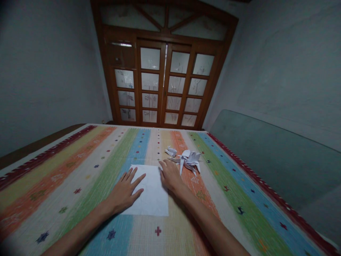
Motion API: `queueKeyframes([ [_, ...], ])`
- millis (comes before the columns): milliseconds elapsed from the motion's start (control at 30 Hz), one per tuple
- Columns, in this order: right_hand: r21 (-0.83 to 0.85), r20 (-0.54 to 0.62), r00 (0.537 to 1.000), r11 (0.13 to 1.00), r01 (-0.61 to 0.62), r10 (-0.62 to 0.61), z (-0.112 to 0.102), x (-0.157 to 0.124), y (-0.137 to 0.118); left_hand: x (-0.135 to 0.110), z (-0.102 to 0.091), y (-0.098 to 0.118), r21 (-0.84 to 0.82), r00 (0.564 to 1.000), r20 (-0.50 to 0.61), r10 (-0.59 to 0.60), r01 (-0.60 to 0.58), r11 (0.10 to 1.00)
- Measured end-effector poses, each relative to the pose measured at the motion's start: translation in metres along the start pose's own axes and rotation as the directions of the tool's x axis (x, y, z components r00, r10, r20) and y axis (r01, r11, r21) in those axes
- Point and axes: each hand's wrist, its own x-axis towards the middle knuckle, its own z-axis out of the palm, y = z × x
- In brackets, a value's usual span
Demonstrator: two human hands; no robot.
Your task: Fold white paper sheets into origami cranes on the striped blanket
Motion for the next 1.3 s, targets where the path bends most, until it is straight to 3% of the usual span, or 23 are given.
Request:
queueKeyframes([
  [133,-0.027,-0.111,0.971,0.976,-0.216,0.212,-0.027,0.037,0.010,-0.001,-0.003,0.003,0.011,1.000,0.003,-0.009,0.009,1.000],
  [267,-0.033,-0.112,0.924,0.928,-0.372,0.366,-0.026,0.061,0.022,-0.002,-0.003,-0.001,0.067,0.998,0.003,-0.056,0.055,0.996],
  [467,0.041,-0.107,0.888,0.895,-0.445,0.447,-0.018,0.071,0.032,-0.002,-0.015,-0.046,0.188,0.951,-0.016,-0.310,0.308,0.933],
  [600,0.151,-0.183,0.914,0.929,-0.337,0.361,-0.028,0.064,0.025,-0.003,-0.027,-0.081,0.255,0.886,-0.051,-0.460,0.457,0.852],
  [733,0.260,-0.224,0.949,0.952,-0.161,0.222,-0.036,0.037,0.002,-0.003,-0.033,-0.087,0.212,0.868,-0.136,-0.478,0.497,0.841],
  [800,0.307,-0.230,0.959,0.948,-0.088,0.163,-0.035,0.017,-0.010,-0.001,-0.036,-0.077,0.118,0.879,-0.235,-0.414,0.449,0.886],
  [833,0.343,-0.237,0.963,0.938,-0.042,0.130,-0.033,0.007,-0.015,0.000,-0.038,-0.069,0.038,0.891,-0.278,-0.359,0.383,0.923],
  [900,0.536,-0.270,0.962,0.835,0.119,0.036,-0.028,-0.012,-0.023,0.001,-0.041,-0.051,-0.203,0.919,-0.318,-0.234,0.175,0.963],
  [933,0.625,-0.266,0.963,0.766,0.147,0.032,-0.026,-0.020,-0.026,0.001,-0.043,-0.041,-0.343,0.933,-0.316,-0.173,0.057,0.937],
  [1000,0.777,-0.195,0.978,0.620,0.109,0.073,-0.020,-0.032,-0.032,-0.001,-0.046,-0.020,-0.596,0.966,-0.248,-0.073,-0.093,0.798],
  [1100,0.904,-0.056,0.991,0.427,-0.002,0.123,-0.013,-0.039,-0.038,-0.006,-0.048,0.005,-0.844,0.989,-0.127,-0.079,-0.066,0.532],
  [1167,0.932,-0.004,0.992,0.359,-0.041,0.124,-0.008,-0.042,-0.043,-0.009,-0.046,0.017,-0.921,0.989,-0.067,-0.134,-0.009,0.390],
  [1233,0.943,0.022,0.993,0.328,-0.060,0.119,-0.003,-0.044,-0.048,-0.010,-0.044,0.025,-0.959,0.980,-0.043,-0.195,0.014,0.283],
  [1300,0.951,0.058,0.992,0.295,-0.089,0.113,0.003,-0.048,-0.052,-0.011,-0.041,0.030,-0.966,0.970,-0.040,-0.238,0.023,0.257],
])
